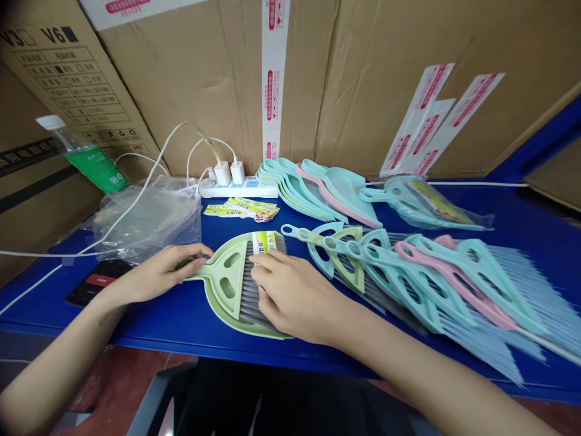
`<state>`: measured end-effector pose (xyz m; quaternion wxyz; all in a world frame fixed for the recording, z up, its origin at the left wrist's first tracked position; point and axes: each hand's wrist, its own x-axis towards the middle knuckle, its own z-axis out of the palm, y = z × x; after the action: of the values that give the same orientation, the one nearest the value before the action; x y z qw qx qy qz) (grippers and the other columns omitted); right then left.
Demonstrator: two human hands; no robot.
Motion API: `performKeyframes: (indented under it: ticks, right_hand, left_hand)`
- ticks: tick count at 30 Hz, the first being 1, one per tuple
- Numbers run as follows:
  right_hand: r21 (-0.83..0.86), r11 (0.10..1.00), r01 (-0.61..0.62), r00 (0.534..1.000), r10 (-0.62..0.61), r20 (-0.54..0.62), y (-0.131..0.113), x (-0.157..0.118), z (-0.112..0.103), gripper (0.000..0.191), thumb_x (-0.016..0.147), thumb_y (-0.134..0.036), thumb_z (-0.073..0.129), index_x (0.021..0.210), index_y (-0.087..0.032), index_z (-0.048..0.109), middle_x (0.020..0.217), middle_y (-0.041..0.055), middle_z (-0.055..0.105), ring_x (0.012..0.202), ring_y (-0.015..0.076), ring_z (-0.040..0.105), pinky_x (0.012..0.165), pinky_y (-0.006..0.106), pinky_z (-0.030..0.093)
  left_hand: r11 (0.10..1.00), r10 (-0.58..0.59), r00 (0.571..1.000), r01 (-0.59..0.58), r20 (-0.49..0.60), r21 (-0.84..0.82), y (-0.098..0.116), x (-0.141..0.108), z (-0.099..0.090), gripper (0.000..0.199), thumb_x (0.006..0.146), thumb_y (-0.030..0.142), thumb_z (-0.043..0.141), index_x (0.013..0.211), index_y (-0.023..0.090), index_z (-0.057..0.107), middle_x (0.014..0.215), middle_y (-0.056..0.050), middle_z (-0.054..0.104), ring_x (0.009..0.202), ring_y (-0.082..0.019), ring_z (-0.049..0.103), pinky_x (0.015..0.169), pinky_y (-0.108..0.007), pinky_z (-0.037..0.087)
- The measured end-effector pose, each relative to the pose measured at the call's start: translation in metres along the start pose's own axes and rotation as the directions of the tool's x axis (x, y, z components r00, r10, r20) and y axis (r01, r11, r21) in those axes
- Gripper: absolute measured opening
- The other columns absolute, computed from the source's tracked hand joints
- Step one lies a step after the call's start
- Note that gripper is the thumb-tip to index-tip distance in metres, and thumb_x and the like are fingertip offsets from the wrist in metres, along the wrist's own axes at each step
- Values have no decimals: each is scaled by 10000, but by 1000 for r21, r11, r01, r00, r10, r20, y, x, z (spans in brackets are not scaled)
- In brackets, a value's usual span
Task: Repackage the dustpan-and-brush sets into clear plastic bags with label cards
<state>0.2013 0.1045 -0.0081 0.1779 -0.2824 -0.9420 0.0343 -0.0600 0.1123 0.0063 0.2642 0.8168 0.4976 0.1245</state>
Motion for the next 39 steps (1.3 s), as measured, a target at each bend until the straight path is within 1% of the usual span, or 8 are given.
performKeyframes:
  ticks: [5, 8, 11, 15, 19, 22, 29, 39]
  right_hand:
    - [81, 996, -31, 1000, 31, -1, -5, 1, 1, 173, 936, -230, 494, 818, -191, 615, 1039, 109, 712, 966, 255, 654, 766, 395, 558]
    - [96, 995, -25, 999, 23, 22, -3, 2, 0, 204, 956, -285, 503, 798, -202, 601, 1030, 93, 717, 995, 253, 652, 788, 391, 555]
    - [20, 1000, -23, 1000, 22, 10, 4, 1, 1, 189, 966, -265, 487, 990, -175, 651, 1112, 111, 711, 1073, 265, 641, 879, 424, 542]
    - [-103, 995, 0, 999, 4, 36, 17, -2, 6, 456, 932, -360, 551, 1316, -114, 563, 1406, 172, 556, 1336, 317, 468, 1037, 505, 458]
    - [-134, 991, -8, 994, 23, 111, 23, -4, 10, 588, 937, -422, 529, 1432, -112, 462, 1508, 158, 439, 1413, 301, 360, 1101, 516, 395]
    - [-141, 990, -31, 992, 48, 117, 22, -4, 11, 643, 927, -480, 525, 1429, -83, 465, 1495, 181, 446, 1398, 319, 382, 1094, 530, 401]
    - [-147, 982, -119, 982, 138, 132, 16, -1, 9, 622, 901, -505, 535, 1359, -84, 552, 1409, 193, 547, 1299, 330, 513, 1051, 509, 448]
    - [-89, 981, -173, 966, 186, 180, 14, 0, 3, 658, 895, -515, 535, 1407, -101, 506, 1405, 210, 538, 1313, 366, 480, 1008, 563, 466]
  left_hand:
    - [1000, 0, 1000, 0, -2, 3, 0, 0, 0, 312, 944, 371, 383, 1034, 188, 620, 883, -15, 679, 753, -158, 582, 732, -254, 443]
    - [1000, 9, 1000, -9, -2, 2, 0, 0, 0, 311, 947, 367, 380, 1027, 187, 621, 884, -12, 677, 755, -156, 584, 735, -251, 440]
    - [1000, 11, 1000, -11, 5, 1, 0, 0, 0, 312, 948, 362, 373, 1024, 188, 621, 868, -7, 674, 743, -151, 580, 730, -245, 435]
    - [1000, 4, 1000, -4, 5, 10, 1, 0, -1, 310, 940, 367, 372, 1006, 193, 620, 848, -4, 670, 720, -147, 567, 709, -240, 425]
    - [1000, 15, 1000, -15, 4, 14, 1, 0, -1, 307, 942, 355, 372, 1015, 192, 621, 857, -3, 677, 728, -149, 579, 717, -245, 423]
    - [1000, 24, 1000, -24, -2, 19, 0, 0, 0, 303, 943, 344, 374, 1018, 189, 623, 870, -4, 684, 737, -150, 591, 725, -247, 425]
    - [999, 28, 999, -27, -16, 41, 1, -2, 0, 322, 949, 347, 360, 1025, 188, 629, 899, -10, 698, 760, -155, 609, 738, -249, 440]
    - [995, 59, 998, -56, -34, 87, 1, -4, 1, 317, 957, 319, 346, 1025, 205, 634, 956, -19, 716, 829, -169, 644, 765, -258, 460]
